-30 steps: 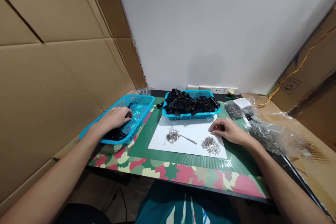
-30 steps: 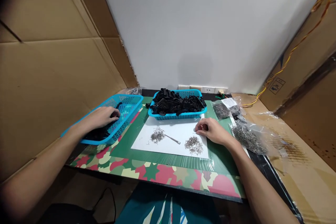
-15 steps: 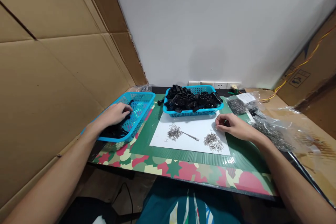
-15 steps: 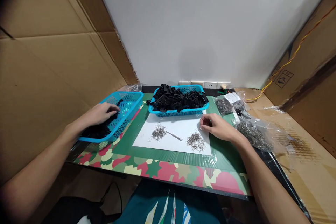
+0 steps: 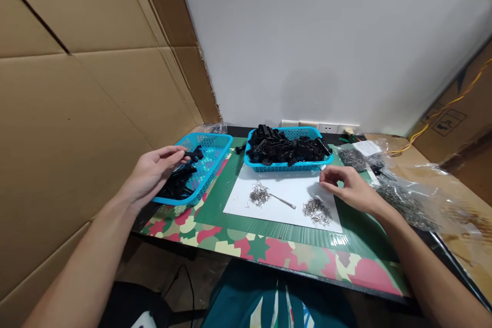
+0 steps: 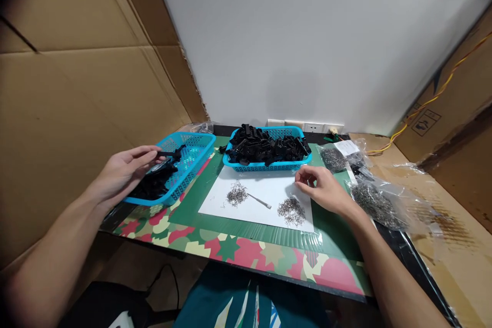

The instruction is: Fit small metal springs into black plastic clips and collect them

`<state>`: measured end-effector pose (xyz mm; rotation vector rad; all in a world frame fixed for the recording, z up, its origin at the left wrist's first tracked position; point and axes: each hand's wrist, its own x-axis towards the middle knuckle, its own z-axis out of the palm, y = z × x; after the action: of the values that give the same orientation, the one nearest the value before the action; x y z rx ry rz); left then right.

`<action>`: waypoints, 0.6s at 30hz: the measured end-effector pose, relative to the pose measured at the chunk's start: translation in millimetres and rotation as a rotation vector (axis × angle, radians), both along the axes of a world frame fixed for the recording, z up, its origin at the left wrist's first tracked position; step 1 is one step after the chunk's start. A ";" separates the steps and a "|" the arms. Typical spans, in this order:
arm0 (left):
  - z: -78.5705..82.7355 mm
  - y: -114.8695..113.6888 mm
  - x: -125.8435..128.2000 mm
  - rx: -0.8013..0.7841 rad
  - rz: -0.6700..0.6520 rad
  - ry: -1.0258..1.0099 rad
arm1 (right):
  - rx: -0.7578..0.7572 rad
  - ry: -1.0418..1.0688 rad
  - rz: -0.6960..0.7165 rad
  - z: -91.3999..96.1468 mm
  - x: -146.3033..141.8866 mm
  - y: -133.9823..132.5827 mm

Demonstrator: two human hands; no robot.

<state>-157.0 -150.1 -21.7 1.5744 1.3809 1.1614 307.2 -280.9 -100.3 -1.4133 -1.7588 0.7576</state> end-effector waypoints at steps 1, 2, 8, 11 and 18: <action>-0.7 -5.0 4.0 0.011 0.014 -0.035 | 0.007 0.011 -0.001 -1.2 -0.4 0.2; -1.5 -9.9 8.2 0.018 0.024 -0.062 | 0.013 0.024 -0.003 -2.3 -0.9 0.4; -14.1 -40.7 41.7 0.027 0.009 -0.162 | 0.016 0.138 0.005 -2.5 -11.0 -0.2; -27.4 -60.7 69.1 0.004 -0.078 -0.243 | 0.027 0.248 0.062 -0.3 -25.9 -2.7; -48.4 -99.8 141.7 0.102 -0.431 -0.252 | -0.155 0.693 0.239 2.5 -60.0 -11.6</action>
<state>-15.4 -249.9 -70.1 1.6282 0.7810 1.1256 247.2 -292.5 -97.8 -0.8725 -1.3407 1.3462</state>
